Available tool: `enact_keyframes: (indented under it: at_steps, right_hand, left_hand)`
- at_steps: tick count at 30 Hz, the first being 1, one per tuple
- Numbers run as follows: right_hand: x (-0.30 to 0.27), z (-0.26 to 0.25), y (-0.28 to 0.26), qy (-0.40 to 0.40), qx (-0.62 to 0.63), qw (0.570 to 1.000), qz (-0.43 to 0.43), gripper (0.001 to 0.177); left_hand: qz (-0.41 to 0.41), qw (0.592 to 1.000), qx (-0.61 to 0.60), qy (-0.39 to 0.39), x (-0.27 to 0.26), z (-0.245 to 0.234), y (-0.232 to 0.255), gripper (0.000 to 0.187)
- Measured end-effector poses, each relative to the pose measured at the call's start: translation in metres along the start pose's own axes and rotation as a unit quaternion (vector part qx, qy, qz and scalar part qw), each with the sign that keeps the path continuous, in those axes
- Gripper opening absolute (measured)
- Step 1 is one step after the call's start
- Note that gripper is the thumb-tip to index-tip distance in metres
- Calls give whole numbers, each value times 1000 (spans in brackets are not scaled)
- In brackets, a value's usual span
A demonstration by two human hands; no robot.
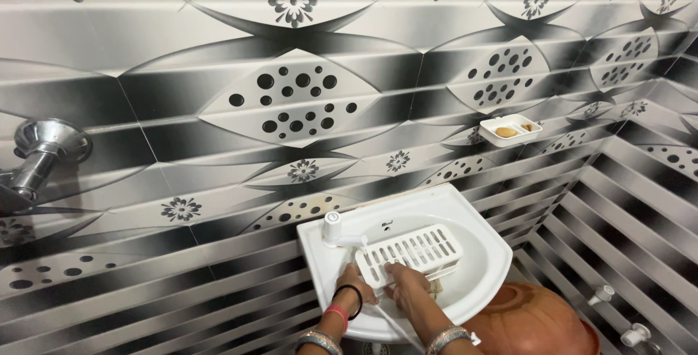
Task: The person scrubs a white plastic ice tray with a cloth under running water in a sink, rinses it, and places it on the sink edge. They then pick up small foil-wrapped packets from the floor and place them into the tray.
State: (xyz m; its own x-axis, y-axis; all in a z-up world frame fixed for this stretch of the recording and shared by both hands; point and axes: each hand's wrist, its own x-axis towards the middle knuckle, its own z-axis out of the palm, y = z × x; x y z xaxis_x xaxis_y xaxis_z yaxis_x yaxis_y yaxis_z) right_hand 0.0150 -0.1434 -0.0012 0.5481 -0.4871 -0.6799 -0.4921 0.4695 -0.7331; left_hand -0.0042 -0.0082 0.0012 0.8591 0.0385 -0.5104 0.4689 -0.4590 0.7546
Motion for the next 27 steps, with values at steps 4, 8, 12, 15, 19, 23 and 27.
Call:
enact_keyframes:
  at_steps: [4,8,12,15,19,23,27]
  right_hand:
    - [35,0,4,-57,-3,998,35,29]
    - [62,1,8,-130,0,988,78,18]
    - [65,4,10,-169,58,980,87,22]
    - [48,6,-7,-55,1,994,97,39]
    - [9,-3,-38,-29,67,997,27,63]
    - [-8,-25,-76,-31,-64,993,-90,72]
    - [6,-36,-115,-107,-61,984,-130,39]
  left_hand:
    - [-14,1000,-2,20,-11,2,10,74]
    - [-21,999,-23,24,-16,2,13,66]
    - [-28,998,-37,53,-10,6,10,64]
    - [-25,997,-47,47,4,13,7,55]
    - [-10,996,-74,44,34,27,-3,39]
    - [5,994,-103,24,71,47,-10,26]
    - [45,993,-73,-82,82,62,1,22]
